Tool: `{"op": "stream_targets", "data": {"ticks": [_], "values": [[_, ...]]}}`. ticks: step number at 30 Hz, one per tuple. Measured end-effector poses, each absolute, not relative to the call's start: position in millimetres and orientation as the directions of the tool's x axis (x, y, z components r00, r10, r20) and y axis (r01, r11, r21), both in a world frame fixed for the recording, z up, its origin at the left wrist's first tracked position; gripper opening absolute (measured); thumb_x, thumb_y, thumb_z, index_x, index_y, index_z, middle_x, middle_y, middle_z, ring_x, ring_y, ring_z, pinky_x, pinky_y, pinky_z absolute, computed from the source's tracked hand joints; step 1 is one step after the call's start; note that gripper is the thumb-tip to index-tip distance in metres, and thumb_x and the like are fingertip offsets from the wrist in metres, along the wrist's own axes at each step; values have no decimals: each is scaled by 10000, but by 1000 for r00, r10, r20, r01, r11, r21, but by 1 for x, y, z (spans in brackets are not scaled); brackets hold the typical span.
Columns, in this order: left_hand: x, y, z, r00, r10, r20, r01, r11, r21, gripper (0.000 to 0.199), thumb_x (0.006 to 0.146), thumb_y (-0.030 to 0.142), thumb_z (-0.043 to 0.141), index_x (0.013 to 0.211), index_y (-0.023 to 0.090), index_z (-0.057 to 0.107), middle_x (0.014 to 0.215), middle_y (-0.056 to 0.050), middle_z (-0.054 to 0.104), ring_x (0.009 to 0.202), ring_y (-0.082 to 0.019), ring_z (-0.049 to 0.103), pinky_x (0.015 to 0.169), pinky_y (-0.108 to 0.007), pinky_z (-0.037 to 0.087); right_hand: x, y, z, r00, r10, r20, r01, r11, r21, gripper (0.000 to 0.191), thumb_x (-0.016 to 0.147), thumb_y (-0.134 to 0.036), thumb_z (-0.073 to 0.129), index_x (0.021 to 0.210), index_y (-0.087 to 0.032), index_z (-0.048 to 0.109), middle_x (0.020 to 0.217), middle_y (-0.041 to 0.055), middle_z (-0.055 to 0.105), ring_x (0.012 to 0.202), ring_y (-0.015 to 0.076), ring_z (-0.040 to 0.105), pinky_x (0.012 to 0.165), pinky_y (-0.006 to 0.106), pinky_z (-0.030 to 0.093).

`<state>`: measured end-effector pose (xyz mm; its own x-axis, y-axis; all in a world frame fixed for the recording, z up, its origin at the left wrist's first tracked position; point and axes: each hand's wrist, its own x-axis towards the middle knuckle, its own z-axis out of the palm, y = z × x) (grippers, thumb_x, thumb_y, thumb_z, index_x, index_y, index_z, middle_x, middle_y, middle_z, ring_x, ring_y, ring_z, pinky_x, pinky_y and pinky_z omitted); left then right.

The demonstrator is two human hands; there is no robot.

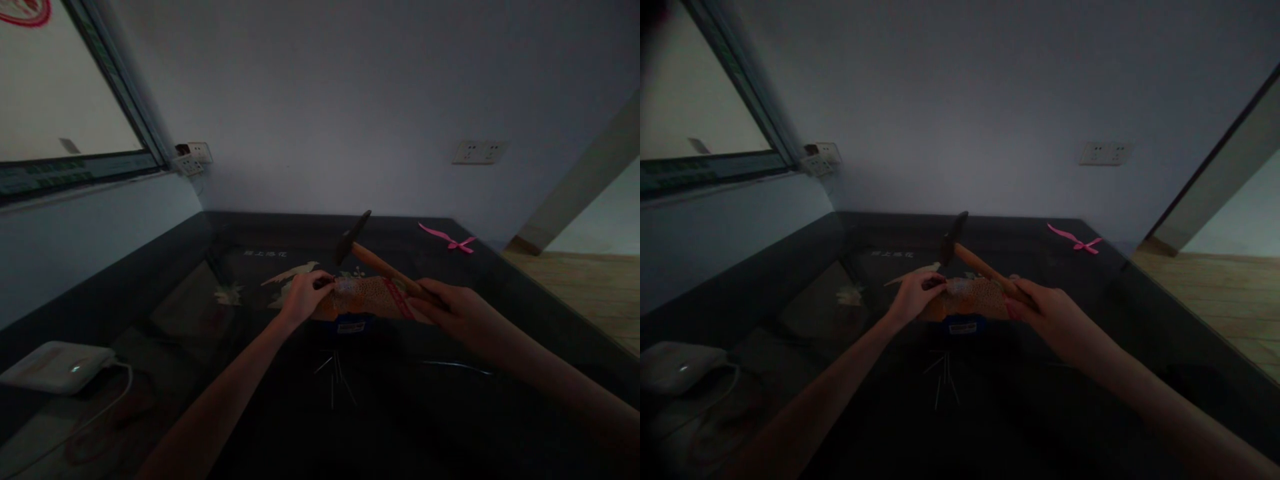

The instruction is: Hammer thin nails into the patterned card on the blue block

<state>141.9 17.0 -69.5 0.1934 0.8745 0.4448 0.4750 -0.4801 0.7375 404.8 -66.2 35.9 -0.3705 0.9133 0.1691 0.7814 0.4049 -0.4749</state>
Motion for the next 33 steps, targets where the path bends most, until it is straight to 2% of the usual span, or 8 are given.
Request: {"op": "stream_targets", "data": {"ticks": [11,20,27,33], "values": [[142,19,-75,162,879,449,430,-472,769,99,799,240,647,841,166,699,828,-44,724,761,-188,678,719,-299,535,407,-73,28,-312,940,140,769,337,-543,225,854,-390,453,746,-219,551,581,-9,532,484,132,479,448,243,336],[143,15,-70,160,873,461,449,-480,754,70,792,199,651,834,166,696,810,-32,722,750,-184,678,704,-289,532,411,-73,20,-302,941,150,738,330,-588,200,860,-377,498,761,-224,580,575,-12,552,466,128,464,427,236,320],[142,18,-75,150,874,462,423,-479,769,80,785,193,658,845,167,704,823,-33,728,748,-184,683,710,-287,535,410,-73,17,-307,939,155,748,339,-570,206,869,-389,480,838,-221,595,613,-5,567,503,141,503,449,245,336],[142,17,-74,159,882,443,429,-466,773,80,788,218,656,835,178,706,820,-27,731,756,-187,681,709,-294,538,407,-69,26,-332,928,169,763,370,-530,228,862,-394,462,745,-221,555,581,-6,545,479,134,484,448,250,331]]}}
